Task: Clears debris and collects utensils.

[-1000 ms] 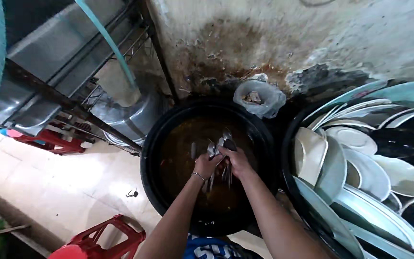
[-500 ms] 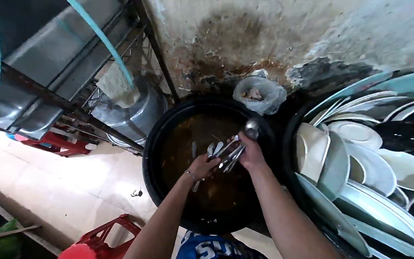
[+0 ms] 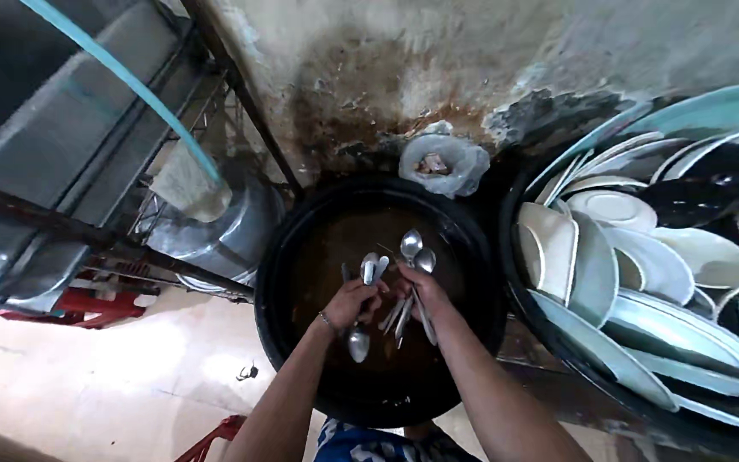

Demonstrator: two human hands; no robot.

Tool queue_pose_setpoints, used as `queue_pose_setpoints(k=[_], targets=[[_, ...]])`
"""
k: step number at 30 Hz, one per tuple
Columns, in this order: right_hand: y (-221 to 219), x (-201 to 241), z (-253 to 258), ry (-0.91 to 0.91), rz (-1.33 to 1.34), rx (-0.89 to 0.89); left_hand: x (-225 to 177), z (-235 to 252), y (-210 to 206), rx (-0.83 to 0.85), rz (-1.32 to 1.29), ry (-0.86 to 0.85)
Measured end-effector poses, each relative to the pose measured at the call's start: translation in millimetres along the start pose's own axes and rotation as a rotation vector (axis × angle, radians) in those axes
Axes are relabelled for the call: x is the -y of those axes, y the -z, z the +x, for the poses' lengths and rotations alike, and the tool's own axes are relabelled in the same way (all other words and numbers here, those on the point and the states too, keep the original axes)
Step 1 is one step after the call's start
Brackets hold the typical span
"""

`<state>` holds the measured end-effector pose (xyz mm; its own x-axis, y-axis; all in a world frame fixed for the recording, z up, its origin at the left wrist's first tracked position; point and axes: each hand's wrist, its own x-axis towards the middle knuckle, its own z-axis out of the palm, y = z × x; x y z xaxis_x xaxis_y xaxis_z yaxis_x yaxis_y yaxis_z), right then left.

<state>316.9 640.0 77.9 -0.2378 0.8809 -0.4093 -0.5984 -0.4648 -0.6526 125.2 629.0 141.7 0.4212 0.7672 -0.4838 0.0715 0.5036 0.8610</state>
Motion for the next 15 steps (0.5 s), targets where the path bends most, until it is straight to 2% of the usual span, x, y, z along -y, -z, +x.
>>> queue_pose_setpoints(k=[3, 5, 8, 12, 15], targets=[[-19.0, -4.4, -7.4, -0.012, -0.109, -0.067, -2.3, 7.5, 14.2, 0.137, 0.131, 0.092], [-30.6, -7.5, -9.6, 0.045, -0.171, -0.125, -0.6, 14.1, 22.1, 0.242, 0.229, 0.093], [-39.0, -14.1, -12.5, 0.14, -0.043, -0.22, 3.1, 17.8, 33.3, 0.357, 0.279, 0.075], [-36.0, -3.9, -31.9, 0.346, 0.271, -0.269, 8.4, 2.0, 57.1, 0.306, 0.433, 0.082], [-36.3, 8.2, -47.1, 0.393, 0.352, -0.432, 7.4, -15.7, 79.7, 0.173, 0.438, -0.002]])
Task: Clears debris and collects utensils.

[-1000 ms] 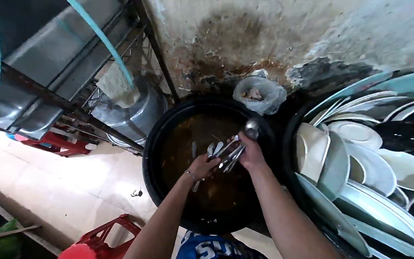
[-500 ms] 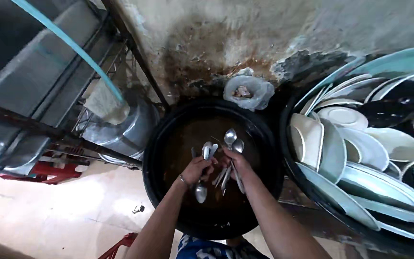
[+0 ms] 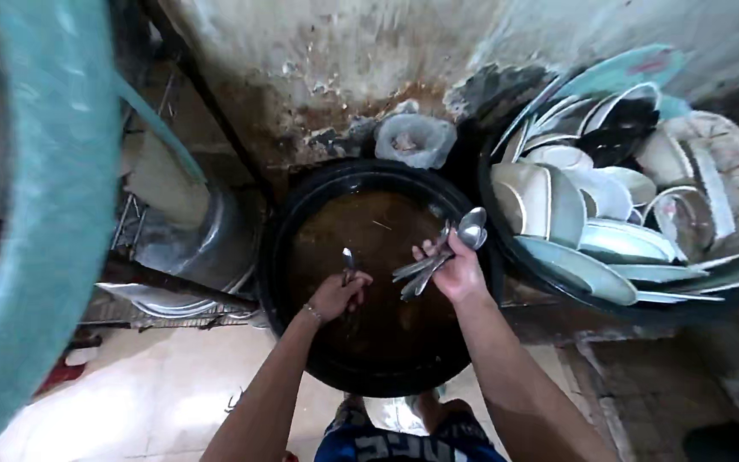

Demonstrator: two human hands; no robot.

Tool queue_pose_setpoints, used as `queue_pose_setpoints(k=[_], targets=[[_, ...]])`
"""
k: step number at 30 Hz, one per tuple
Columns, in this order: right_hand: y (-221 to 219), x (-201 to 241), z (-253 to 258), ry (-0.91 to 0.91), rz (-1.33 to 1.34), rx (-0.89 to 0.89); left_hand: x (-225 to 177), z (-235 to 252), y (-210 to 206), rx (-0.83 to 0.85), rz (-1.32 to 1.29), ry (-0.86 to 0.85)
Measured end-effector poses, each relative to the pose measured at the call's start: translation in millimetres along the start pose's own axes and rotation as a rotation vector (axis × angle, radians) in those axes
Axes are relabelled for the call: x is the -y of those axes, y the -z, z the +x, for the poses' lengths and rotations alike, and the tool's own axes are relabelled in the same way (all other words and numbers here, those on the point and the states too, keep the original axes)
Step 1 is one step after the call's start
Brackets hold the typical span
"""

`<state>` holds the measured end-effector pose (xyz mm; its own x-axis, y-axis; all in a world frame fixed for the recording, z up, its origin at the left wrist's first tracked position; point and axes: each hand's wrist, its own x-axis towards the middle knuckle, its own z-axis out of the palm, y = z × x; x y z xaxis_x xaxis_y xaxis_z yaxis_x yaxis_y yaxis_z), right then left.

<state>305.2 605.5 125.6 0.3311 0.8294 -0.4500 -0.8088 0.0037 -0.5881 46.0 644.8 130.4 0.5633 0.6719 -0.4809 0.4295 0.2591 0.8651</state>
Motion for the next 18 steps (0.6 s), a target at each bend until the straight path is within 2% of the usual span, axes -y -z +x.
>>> queue_pose_setpoints(k=[3, 6, 10, 12, 14, 15, 18], targets=[[2.9, -2.0, -8.1, -0.017, -0.042, -0.105, 4.1, -7.9, 1.5, -0.277, -0.239, -0.218], [6.3, -25.7, -24.9, -0.154, -0.071, -0.12, -1.3, 2.9, -15.6, -0.533, -0.545, -0.533], [-4.3, -63.2, -42.9, -0.238, -0.14, -0.124, -23.7, 24.9, -50.9, -0.608, -0.629, -0.823], [-4.2, -81.1, -57.8, -0.29, -0.073, -0.098, -25.1, 25.0, -71.5, -0.608, -0.626, -0.852], [-8.5, -90.2, -59.7, -0.29, 0.036, -0.075, -33.4, 29.3, -82.5, -0.629, -0.736, -0.822], [-10.6, -93.5, -59.9, -0.254, 0.06, -0.068, -36.4, 31.8, -87.1, -0.646, -0.85, -0.776], [-17.3, -94.6, -62.2, -0.094, -0.011, -0.021, -47.3, 31.4, -96.2, -0.743, -1.248, -0.492]])
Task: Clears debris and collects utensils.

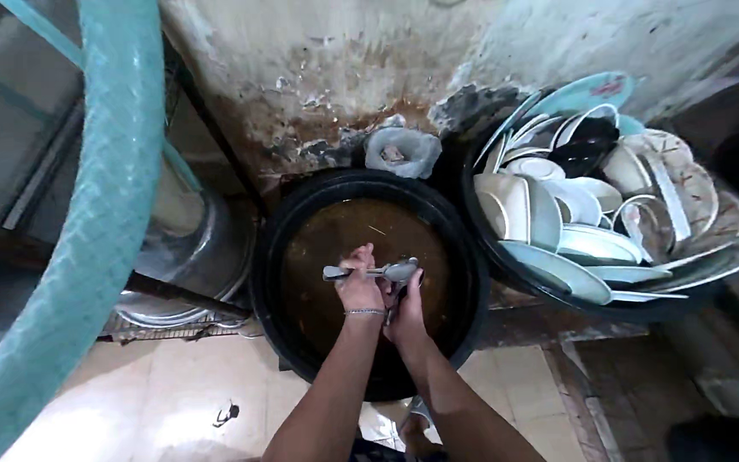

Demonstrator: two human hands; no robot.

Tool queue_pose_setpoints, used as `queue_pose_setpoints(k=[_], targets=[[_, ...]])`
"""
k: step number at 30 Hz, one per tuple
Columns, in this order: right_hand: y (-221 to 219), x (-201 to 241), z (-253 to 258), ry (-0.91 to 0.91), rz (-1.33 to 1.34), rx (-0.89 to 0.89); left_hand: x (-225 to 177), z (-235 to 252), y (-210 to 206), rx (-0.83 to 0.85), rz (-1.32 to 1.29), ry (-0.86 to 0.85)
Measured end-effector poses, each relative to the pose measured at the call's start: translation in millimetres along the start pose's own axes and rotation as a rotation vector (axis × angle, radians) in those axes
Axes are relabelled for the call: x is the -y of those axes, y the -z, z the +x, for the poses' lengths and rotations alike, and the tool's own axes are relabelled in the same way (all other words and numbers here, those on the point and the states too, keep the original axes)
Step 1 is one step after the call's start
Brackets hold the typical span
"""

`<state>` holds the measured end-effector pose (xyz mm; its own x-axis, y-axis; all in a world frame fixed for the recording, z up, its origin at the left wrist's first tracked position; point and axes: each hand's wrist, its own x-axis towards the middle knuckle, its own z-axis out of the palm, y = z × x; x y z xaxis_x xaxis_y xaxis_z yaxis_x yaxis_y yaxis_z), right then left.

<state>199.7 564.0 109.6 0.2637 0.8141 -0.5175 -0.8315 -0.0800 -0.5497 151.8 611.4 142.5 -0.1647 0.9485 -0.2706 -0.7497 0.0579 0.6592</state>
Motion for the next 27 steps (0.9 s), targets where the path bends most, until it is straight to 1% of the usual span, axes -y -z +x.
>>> queue_pose_setpoints(k=[1, 2, 3, 4, 5, 7, 8, 9, 10, 12, 14, 15, 16, 18, 19, 21, 23, 24, 27], targets=[[-1.4, 0.5, 2.6, 0.04, 0.003, 0.019, -0.9, 0.0, -2.0, -0.083, -0.03, 0.063], [-3.9, 1.7, 4.4, 0.063, 0.0, 0.027, -1.5, 0.2, -2.5, -0.131, -0.029, 0.109], [-6.3, 3.6, 6.1, 0.074, -0.012, 0.025, -0.4, 0.0, -1.3, -0.144, -0.006, 0.143], [-7.7, 5.4, 8.8, 0.083, -0.039, 0.012, 2.0, -1.0, 2.6, -0.11, 0.024, 0.175], [-7.3, 8.0, 13.0, 0.084, -0.059, -0.023, 5.3, -3.2, 10.0, -0.032, 0.049, 0.214], [-2.2, 19.1, 27.3, 0.06, -0.061, -0.079, 8.8, -8.1, 32.0, 0.186, 0.15, 0.305], [0.1, 26.5, 36.3, 0.044, -0.052, -0.104, 7.0, -7.9, 44.8, 0.268, 0.24, 0.345], [4.5, 33.6, 44.9, 0.038, -0.053, -0.145, 2.2, -5.3, 57.6, 0.306, 0.368, 0.375], [13.5, 41.3, 53.7, 0.023, -0.043, -0.163, -5.0, 0.3, 70.3, 0.334, 0.565, 0.387], [34.2, 55.7, 73.3, 0.001, -0.057, -0.223, -24.4, 18.8, 86.7, 0.357, 0.984, 0.294], [55.0, 60.1, 92.1, -0.026, -0.175, -0.311, -41.7, 41.7, 85.5, 0.258, 1.312, 0.181], [63.6, 59.2, 99.2, -0.035, -0.275, -0.34, -44.5, 53.7, 81.5, 0.218, 1.416, 0.165], [69.0, 57.5, 103.4, -0.043, -0.392, -0.361, -41.4, 65.2, 77.3, 0.207, 1.484, 0.188], [69.5, 51.7, 105.2, -0.093, -0.637, -0.404, -21.3, 78.9, 69.4, 0.25, 1.6, 0.292], [66.1, 50.2, 104.9, -0.145, -0.742, -0.408, -8.4, 80.5, 66.4, 0.293, 1.674, 0.35], [57.9, 49.2, 105.7, -0.203, -0.832, -0.386, 14.3, 80.4, 65.7, 0.414, 1.816, 0.418], [57.5, 48.6, 106.4, -0.215, -0.864, -0.398, 27.2, 76.3, 70.2, 0.534, 1.944, 0.42], [57.8, 48.8, 103.1, -0.203, -0.838, -0.393, 28.8, 75.2, 75.0, 0.584, 1.961, 0.423], [46.1, 61.6, 82.3, -0.148, -0.569, -0.247, 16.9, 86.1, 78.5, 0.653, 1.898, 0.365]])
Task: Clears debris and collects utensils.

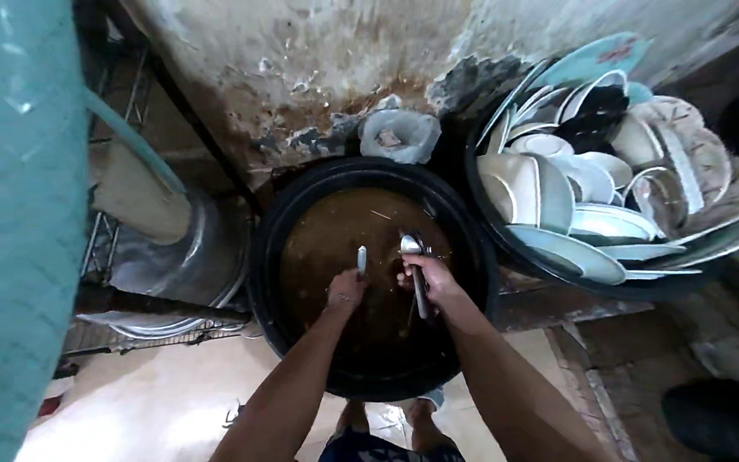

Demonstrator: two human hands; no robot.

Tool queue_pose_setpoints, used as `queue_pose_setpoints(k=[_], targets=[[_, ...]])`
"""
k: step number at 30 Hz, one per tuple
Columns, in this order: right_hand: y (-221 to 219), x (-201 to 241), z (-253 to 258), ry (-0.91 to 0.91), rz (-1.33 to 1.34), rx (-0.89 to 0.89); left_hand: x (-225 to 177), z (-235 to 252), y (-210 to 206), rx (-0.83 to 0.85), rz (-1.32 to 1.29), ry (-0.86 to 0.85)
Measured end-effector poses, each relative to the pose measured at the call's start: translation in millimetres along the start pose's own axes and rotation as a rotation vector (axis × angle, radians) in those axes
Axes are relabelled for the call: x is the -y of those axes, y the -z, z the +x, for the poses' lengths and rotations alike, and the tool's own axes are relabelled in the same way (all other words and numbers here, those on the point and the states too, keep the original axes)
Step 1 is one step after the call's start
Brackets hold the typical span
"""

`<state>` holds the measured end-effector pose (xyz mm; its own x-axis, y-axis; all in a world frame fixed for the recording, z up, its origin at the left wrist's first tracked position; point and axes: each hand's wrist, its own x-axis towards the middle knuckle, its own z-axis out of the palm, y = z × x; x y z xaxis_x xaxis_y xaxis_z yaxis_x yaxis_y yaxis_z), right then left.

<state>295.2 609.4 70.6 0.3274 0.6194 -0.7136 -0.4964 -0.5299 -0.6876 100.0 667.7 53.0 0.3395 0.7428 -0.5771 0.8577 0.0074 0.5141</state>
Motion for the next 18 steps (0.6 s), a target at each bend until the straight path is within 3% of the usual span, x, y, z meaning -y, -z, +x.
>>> queue_pose_setpoints(k=[3, 8, 10, 14, 18], targets=[[0.9, -1.3, -31.6, 0.071, 0.172, 0.083, 4.0, -9.9, 25.7, -0.123, -0.144, -0.044], [-10.2, -41.0, -40.3, 0.109, 0.344, 0.024, -8.8, -20.5, 74.0, -0.463, -0.467, -0.071], [-24.2, -55.4, -43.5, 0.095, 0.44, 0.069, -13.6, -25.7, 79.8, -0.593, -0.699, -0.072], [-54.1, -56.7, -52.4, 0.148, 0.452, 0.067, -22.0, -37.3, 63.8, -0.664, -1.157, -0.045], [-42.5, -42.7, -44.2, 0.269, 0.32, -0.086, -6.1, -44.8, 69.4, -0.663, -0.941, -0.061]])
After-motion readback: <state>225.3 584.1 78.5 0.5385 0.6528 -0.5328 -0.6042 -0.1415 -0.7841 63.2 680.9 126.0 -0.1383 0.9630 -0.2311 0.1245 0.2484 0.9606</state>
